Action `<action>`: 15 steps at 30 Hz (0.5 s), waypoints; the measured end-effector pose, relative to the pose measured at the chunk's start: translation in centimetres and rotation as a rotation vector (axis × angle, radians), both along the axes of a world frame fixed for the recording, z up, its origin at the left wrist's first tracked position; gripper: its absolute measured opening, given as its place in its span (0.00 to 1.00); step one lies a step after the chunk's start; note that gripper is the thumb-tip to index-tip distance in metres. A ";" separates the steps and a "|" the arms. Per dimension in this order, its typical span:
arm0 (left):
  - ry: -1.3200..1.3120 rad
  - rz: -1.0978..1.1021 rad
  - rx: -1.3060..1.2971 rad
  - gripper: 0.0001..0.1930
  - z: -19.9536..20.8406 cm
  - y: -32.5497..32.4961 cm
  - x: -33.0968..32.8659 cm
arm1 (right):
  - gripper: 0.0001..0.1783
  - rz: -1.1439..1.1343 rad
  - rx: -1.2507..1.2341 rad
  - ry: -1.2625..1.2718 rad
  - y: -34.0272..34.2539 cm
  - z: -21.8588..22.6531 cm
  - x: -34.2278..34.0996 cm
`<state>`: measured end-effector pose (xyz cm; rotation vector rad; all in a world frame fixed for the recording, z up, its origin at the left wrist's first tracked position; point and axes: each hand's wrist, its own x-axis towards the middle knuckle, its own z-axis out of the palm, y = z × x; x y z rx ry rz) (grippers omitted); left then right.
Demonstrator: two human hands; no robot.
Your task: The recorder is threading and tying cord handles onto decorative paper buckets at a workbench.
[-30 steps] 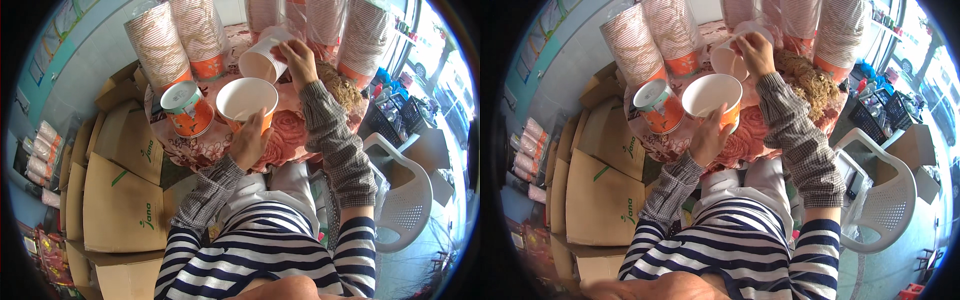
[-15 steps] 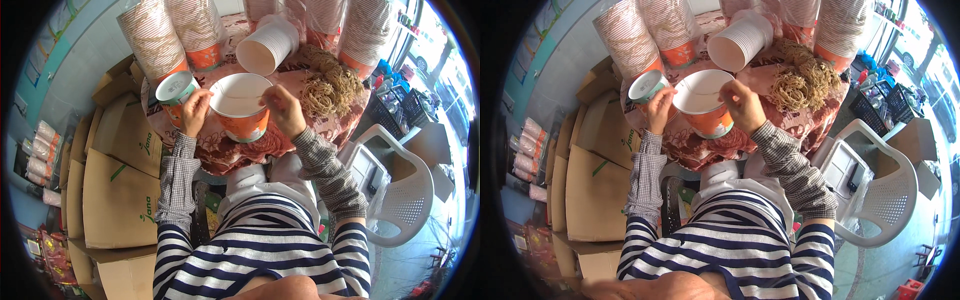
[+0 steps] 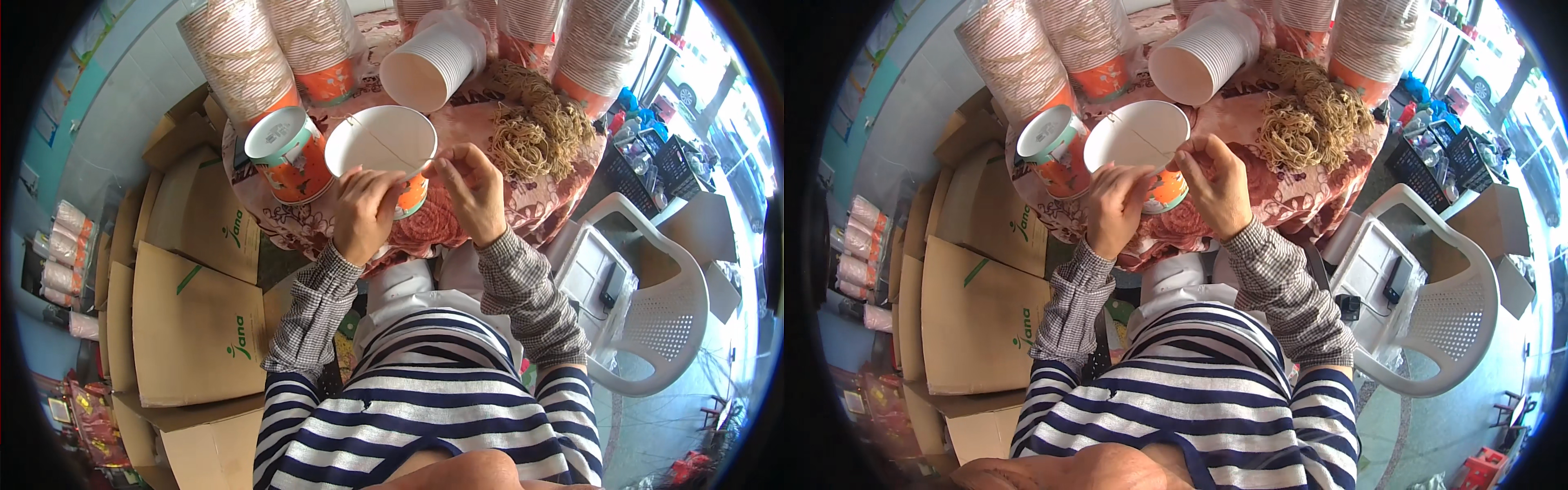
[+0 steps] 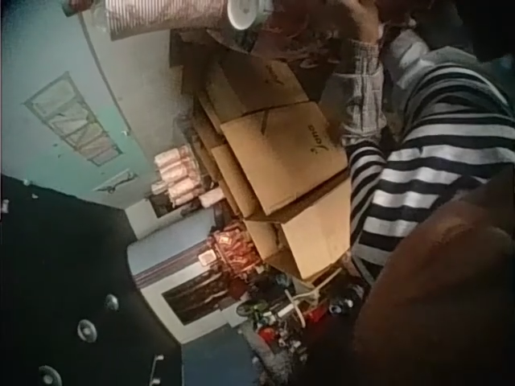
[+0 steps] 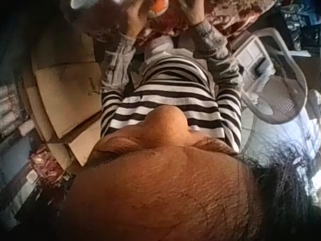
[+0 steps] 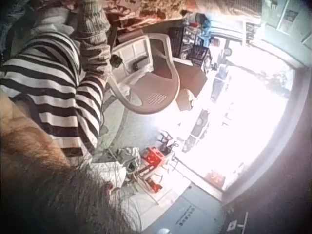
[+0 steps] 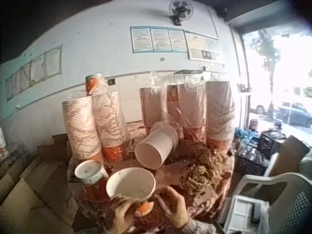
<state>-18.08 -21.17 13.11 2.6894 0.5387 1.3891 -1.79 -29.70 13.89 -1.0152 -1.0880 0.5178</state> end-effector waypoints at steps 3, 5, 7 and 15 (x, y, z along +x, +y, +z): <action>-0.147 0.002 -0.005 0.05 1.4 -1.2 -0.1 | 0.05 0.039 0.021 0.116 -1.0 -1.9 -0.3; -0.173 -0.062 -0.167 0.05 1.9 -2.6 -0.5 | 0.05 0.064 0.013 0.177 -1.9 -2.3 -1.4; -0.163 -0.101 -0.395 0.10 1.4 -3.5 -0.8 | 0.05 0.079 0.006 0.170 -2.6 -2.3 -2.3; -0.153 -0.181 -0.683 0.24 0.1 -4.3 -0.6 | 0.04 0.103 -0.023 0.126 -3.7 -2.3 -2.8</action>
